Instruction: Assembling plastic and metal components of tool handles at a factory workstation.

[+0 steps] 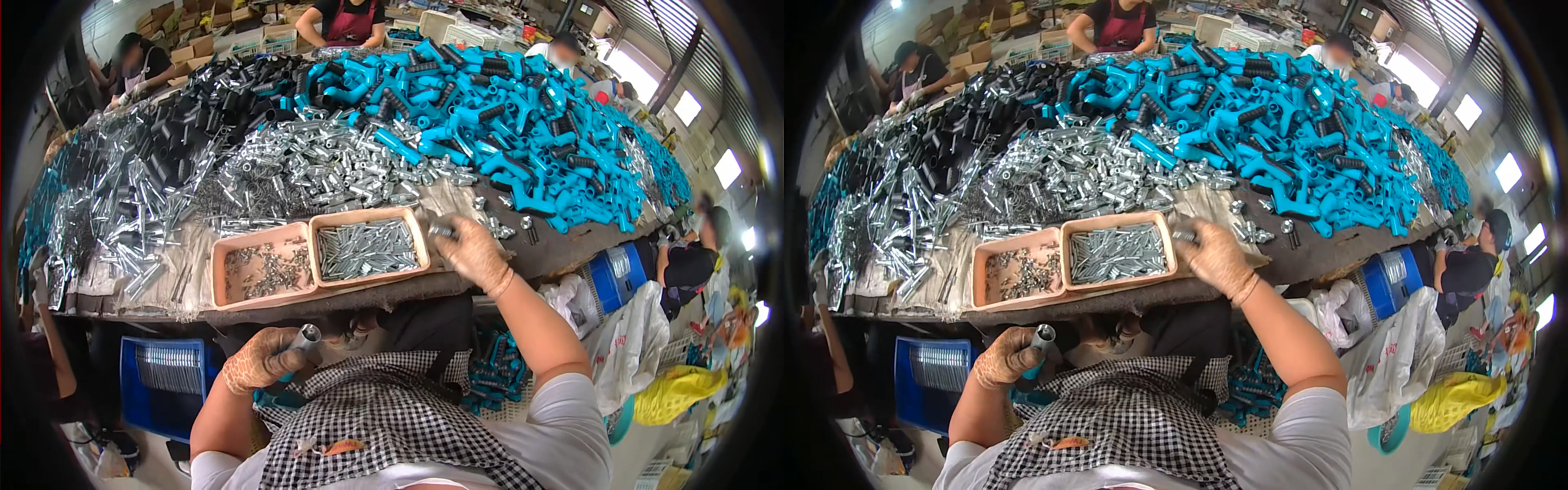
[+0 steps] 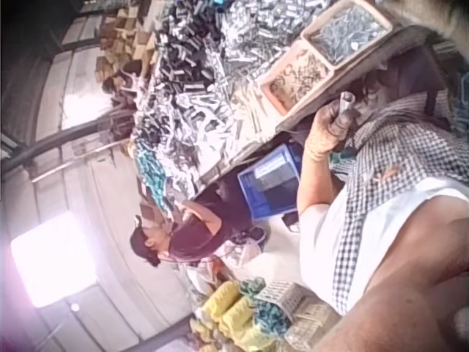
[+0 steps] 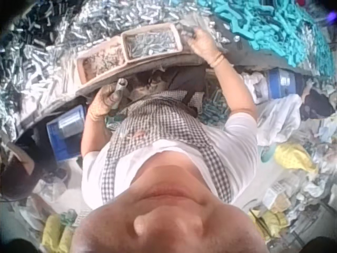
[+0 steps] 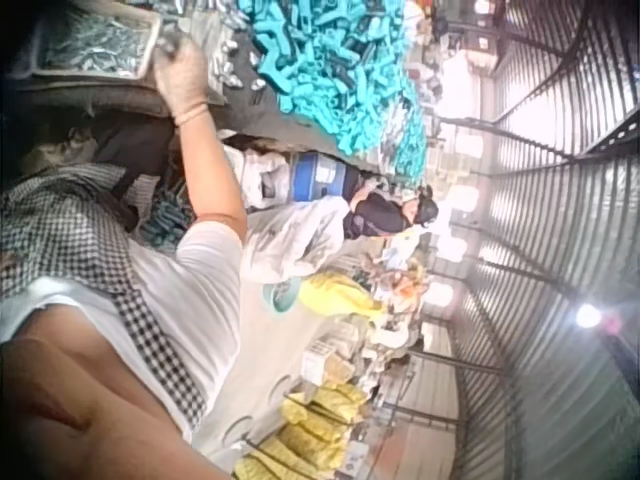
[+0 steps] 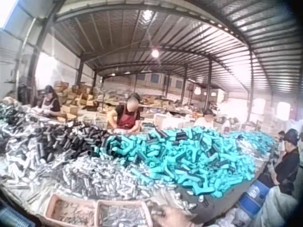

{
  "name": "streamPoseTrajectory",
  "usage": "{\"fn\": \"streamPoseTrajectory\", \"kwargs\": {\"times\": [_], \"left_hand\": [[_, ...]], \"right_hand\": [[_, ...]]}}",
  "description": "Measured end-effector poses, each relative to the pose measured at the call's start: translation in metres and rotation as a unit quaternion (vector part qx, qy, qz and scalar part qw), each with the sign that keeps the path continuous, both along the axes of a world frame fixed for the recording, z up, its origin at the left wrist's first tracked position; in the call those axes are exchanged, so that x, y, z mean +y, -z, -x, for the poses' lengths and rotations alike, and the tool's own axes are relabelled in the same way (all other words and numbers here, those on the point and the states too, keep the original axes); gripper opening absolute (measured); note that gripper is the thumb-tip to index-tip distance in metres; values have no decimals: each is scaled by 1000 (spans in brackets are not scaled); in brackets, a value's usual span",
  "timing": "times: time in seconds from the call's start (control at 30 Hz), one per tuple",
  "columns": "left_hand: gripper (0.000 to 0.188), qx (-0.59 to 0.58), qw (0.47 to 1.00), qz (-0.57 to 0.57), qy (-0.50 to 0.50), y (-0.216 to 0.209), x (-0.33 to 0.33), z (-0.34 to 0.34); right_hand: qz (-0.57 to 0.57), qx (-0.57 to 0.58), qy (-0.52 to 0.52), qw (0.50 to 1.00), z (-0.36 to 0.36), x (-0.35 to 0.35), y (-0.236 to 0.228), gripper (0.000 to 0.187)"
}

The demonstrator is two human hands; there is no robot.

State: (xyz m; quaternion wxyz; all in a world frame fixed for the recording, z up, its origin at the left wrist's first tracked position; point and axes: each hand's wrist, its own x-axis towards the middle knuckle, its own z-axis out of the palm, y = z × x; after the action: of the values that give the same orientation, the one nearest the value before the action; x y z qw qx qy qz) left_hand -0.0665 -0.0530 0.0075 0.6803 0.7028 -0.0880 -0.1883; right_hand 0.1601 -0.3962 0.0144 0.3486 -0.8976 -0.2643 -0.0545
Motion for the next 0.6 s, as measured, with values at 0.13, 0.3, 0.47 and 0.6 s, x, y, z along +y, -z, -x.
{"fn": "streamPoseTrajectory", "kwargs": {"times": [0.13,0.3,0.47,0.6], "left_hand": [[63,34,998,54,9,28,5,-4],[58,36,998,-8,-53,39,-2,-12],[55,39,999,-18,-31,28,0,-24],[42,53,998,-30,-15,42,-1,-23]], "right_hand": [[-3,-51,83,995,-58,8,23,36],[246,-41,22,968,-100,35,51,38],[160,-154,33,974,-141,70,7,28],[275,-92,44,956,-182,101,34,22]]}}
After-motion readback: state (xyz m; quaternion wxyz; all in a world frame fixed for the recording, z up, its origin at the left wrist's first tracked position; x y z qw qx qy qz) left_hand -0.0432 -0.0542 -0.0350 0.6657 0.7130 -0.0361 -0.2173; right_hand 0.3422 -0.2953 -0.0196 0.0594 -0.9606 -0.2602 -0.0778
